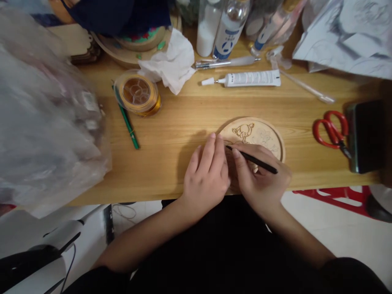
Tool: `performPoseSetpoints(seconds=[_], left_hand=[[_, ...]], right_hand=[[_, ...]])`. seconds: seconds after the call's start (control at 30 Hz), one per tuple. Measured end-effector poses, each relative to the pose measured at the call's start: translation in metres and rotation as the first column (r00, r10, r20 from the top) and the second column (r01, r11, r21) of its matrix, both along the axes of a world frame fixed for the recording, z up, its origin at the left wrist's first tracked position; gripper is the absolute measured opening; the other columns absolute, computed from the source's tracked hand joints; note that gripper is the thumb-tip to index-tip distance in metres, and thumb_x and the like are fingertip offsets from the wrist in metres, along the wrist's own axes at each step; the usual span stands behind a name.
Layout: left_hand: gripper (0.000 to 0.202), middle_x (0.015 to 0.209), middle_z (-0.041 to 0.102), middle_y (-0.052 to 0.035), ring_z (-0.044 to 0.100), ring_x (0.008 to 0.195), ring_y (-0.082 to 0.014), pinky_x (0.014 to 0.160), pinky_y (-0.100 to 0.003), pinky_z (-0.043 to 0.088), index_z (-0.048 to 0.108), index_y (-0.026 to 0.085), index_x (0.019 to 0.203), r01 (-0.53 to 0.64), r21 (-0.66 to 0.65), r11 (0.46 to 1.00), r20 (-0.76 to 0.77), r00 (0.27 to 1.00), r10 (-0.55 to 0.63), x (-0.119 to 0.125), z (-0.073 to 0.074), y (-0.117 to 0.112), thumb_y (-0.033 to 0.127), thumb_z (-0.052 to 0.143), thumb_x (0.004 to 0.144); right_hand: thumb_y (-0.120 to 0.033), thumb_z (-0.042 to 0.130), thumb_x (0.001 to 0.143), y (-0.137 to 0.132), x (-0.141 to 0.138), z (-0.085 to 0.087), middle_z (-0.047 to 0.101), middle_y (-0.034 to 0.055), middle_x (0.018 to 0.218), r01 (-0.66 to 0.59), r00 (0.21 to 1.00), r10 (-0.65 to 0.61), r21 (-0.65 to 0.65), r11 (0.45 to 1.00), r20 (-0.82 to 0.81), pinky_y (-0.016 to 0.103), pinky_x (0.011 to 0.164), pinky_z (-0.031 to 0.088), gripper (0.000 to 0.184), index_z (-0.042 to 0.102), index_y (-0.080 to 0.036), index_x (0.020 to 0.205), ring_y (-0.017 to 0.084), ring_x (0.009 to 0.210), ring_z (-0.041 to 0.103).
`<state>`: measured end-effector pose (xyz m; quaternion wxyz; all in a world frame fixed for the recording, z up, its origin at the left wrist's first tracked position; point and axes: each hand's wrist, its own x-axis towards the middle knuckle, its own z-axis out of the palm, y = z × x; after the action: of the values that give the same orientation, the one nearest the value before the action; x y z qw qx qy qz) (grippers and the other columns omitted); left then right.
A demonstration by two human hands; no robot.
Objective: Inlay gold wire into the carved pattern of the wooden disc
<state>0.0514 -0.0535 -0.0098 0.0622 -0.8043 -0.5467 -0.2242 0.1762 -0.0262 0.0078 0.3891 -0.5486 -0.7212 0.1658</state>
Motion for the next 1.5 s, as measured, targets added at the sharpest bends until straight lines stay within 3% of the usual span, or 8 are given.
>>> performPoseSetpoints(seconds=[0.23, 0.43, 0.6, 0.97, 1.3, 1.5], left_hand=[[0.037, 0.132, 0.065, -0.0187, 0.059, 0.127, -0.0326, 0.096, -0.040, 0.048, 0.062, 0.001, 0.122, -0.006, -0.051, 0.999, 0.046, 0.999, 0.008, -0.004, -0.002, -0.002, 0.017, 0.051, 0.090], [0.039, 0.139, 0.058, -0.0205, 0.051, 0.134, -0.0332, 0.107, -0.049, 0.046, 0.058, 0.007, 0.128, 0.029, -0.193, 0.981, 0.269, 0.963, 0.025, -0.015, -0.001, 0.001, 0.017, 0.052, 0.090], [0.048, 0.139, 0.054, -0.0187, 0.049, 0.136, -0.0298, 0.113, -0.049, 0.044, 0.050, 0.010, 0.136, 0.077, -0.230, 0.970, 0.440, 0.897, 0.033, -0.021, 0.000, 0.004, 0.012, 0.055, 0.088], [0.044, 0.138, 0.055, -0.0185, 0.049, 0.135, -0.0305, 0.114, -0.051, 0.044, 0.053, 0.009, 0.132, 0.087, -0.273, 0.958, 0.425, 0.904, 0.039, -0.020, 0.001, 0.006, 0.011, 0.058, 0.088], [0.043, 0.136, 0.056, -0.0211, 0.050, 0.133, -0.0320, 0.116, -0.049, 0.041, 0.057, 0.002, 0.129, 0.094, -0.296, 0.951, 0.393, 0.919, 0.032, -0.020, 0.003, 0.008, 0.010, 0.060, 0.087], [0.040, 0.136, 0.057, -0.0187, 0.050, 0.133, -0.0310, 0.113, -0.052, 0.043, 0.058, 0.008, 0.129, 0.083, -0.291, 0.953, 0.377, 0.925, 0.035, -0.020, 0.002, 0.007, 0.012, 0.057, 0.088]], right_hand=[[-0.008, 0.066, 0.086, -0.002, -0.002, -0.002, 0.077, 0.0063, 0.091, -0.004, 1.000, 0.005, 0.023, 1.000, -0.007, 0.028, 0.079, 0.061, 0.013, 0.072, -0.017, 0.094, 0.015, 0.084, 0.073], [-0.011, 0.067, 0.087, 0.003, 0.011, -0.001, 0.077, 0.0039, 0.091, -0.070, 0.996, 0.066, -0.069, 0.995, -0.055, 0.029, 0.081, 0.061, 0.013, 0.072, -0.020, 0.096, 0.016, 0.087, 0.073], [-0.010, 0.066, 0.086, 0.006, 0.016, 0.000, 0.077, 0.0037, 0.092, -0.116, 0.992, 0.110, -0.100, 0.988, -0.068, 0.030, 0.082, 0.061, 0.016, 0.072, -0.020, 0.097, 0.016, 0.087, 0.073], [-0.011, 0.067, 0.086, 0.009, 0.019, 0.002, 0.077, 0.0018, 0.093, -0.110, 0.993, 0.104, -0.127, 0.986, -0.054, 0.036, 0.081, 0.063, 0.022, 0.072, -0.026, 0.102, 0.018, 0.085, 0.073], [-0.008, 0.068, 0.084, 0.011, 0.023, 0.002, 0.077, 0.0039, 0.095, -0.182, 0.982, 0.174, -0.129, 0.975, -0.070, 0.034, 0.081, 0.063, 0.025, 0.072, -0.022, 0.104, 0.018, 0.089, 0.073], [-0.009, 0.069, 0.084, 0.012, 0.025, 0.000, 0.077, 0.0028, 0.097, -0.205, 0.979, 0.202, -0.110, 0.973, -0.033, 0.036, 0.078, 0.064, 0.028, 0.071, -0.025, 0.106, 0.019, 0.089, 0.073]])
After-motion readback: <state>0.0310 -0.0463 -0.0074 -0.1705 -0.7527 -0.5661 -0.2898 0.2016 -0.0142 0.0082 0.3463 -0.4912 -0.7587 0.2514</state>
